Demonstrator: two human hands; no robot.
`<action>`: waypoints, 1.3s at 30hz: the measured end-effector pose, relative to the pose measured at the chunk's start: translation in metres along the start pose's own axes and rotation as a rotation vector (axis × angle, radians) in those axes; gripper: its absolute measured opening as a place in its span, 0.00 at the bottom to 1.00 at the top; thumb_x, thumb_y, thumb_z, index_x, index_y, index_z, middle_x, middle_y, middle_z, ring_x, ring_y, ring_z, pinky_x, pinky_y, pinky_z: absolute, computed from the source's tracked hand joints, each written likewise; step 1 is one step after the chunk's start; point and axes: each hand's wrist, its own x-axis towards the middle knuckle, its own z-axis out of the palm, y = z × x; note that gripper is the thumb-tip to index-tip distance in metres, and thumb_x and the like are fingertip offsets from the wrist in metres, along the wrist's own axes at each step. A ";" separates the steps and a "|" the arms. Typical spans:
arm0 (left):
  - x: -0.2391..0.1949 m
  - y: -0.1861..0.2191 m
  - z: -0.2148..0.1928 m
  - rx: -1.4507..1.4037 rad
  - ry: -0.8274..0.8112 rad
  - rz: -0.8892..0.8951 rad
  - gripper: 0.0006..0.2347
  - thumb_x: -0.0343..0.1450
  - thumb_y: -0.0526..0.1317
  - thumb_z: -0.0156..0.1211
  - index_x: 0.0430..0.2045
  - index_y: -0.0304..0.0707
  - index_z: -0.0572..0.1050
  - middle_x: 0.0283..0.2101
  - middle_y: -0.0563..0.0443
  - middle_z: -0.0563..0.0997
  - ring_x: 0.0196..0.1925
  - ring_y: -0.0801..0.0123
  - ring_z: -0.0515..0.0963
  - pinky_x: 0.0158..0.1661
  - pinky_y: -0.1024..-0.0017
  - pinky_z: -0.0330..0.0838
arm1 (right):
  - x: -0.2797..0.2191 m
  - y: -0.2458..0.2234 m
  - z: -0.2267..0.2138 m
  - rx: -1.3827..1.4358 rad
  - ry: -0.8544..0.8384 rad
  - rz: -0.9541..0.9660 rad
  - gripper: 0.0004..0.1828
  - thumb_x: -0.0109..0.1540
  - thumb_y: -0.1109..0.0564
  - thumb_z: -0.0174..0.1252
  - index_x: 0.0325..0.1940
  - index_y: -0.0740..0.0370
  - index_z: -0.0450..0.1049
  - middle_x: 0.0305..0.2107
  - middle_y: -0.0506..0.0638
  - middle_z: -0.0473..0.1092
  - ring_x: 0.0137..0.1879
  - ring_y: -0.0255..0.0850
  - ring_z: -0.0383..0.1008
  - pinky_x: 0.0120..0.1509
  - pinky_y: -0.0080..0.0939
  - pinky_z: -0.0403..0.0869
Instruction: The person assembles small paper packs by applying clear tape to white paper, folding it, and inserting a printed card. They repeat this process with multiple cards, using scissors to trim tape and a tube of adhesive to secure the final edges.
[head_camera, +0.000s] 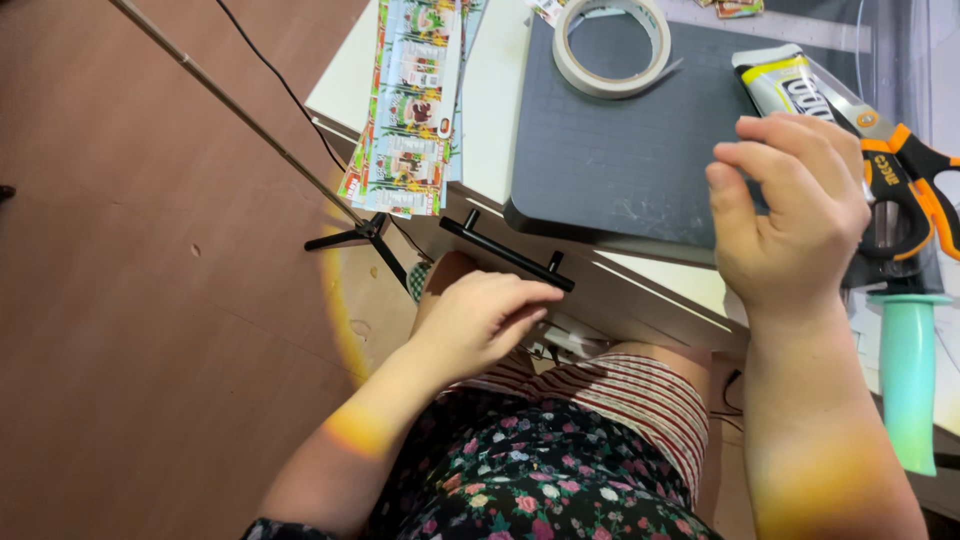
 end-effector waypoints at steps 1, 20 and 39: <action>0.003 0.008 -0.013 0.002 0.089 0.050 0.10 0.75 0.38 0.55 0.50 0.43 0.76 0.36 0.52 0.82 0.37 0.59 0.81 0.39 0.61 0.71 | 0.002 0.003 0.004 -0.013 -0.021 0.016 0.04 0.71 0.71 0.64 0.44 0.80 0.80 0.45 0.72 0.76 0.53 0.68 0.73 0.65 0.63 0.72; 0.115 0.009 -0.088 0.121 0.504 -0.053 0.10 0.77 0.38 0.56 0.53 0.49 0.72 0.38 0.59 0.81 0.43 0.64 0.79 0.50 0.65 0.68 | -0.005 0.011 0.037 -0.144 -0.284 0.283 0.21 0.66 0.53 0.64 0.60 0.66 0.77 0.55 0.66 0.72 0.60 0.60 0.70 0.65 0.57 0.70; 0.224 -0.020 -0.047 0.333 0.257 0.101 0.03 0.75 0.39 0.52 0.39 0.45 0.68 0.39 0.56 0.83 0.41 0.55 0.82 0.49 0.55 0.58 | 0.005 0.009 0.035 -0.162 -0.287 0.261 0.18 0.64 0.50 0.64 0.52 0.66 0.81 0.51 0.65 0.74 0.55 0.61 0.71 0.63 0.57 0.72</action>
